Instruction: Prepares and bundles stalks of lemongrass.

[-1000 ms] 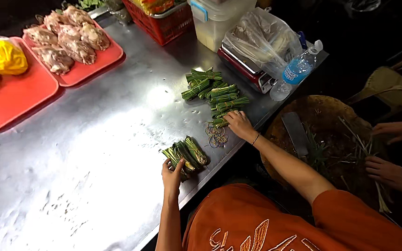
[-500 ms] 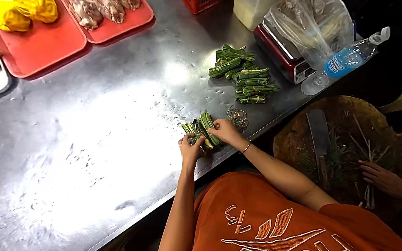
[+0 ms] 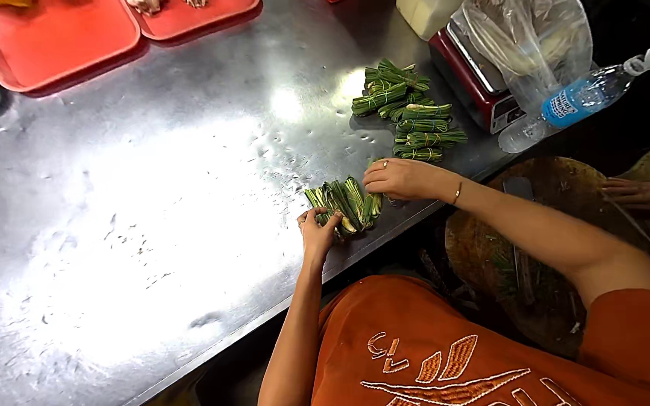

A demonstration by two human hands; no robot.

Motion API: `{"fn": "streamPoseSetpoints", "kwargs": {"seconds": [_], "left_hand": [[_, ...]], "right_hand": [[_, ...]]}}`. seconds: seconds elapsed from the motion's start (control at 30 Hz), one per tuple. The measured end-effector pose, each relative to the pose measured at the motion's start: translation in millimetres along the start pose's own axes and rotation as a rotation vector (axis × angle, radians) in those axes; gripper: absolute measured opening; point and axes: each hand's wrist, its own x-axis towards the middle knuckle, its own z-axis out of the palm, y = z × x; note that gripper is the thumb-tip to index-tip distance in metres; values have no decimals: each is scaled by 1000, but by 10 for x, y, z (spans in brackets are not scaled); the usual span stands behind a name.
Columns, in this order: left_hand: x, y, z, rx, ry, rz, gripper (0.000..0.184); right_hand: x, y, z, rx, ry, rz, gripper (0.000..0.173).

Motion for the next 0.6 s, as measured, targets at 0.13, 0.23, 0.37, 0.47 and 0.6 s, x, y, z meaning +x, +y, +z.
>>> {"fn": "streamPoseSetpoints", "kwargs": {"seconds": [0.13, 0.23, 0.37, 0.47, 0.6], "left_hand": [[-9, 20, 5, -2, 6, 10, 39], [-17, 35, -6, 27, 4, 9, 40], [4, 10, 0, 16, 2, 3, 41], [6, 15, 21, 6, 7, 1, 40], [-1, 34, 50, 11, 14, 0, 41]], "right_hand": [[409, -20, 192, -19, -45, -181, 26], [487, -56, 418, 31, -4, -138, 28], [213, -234, 564, 287, 267, 445, 33], [91, -366, 701, 610, 292, 900, 31], [86, -495, 899, 824, 373, 1046, 39]]}}
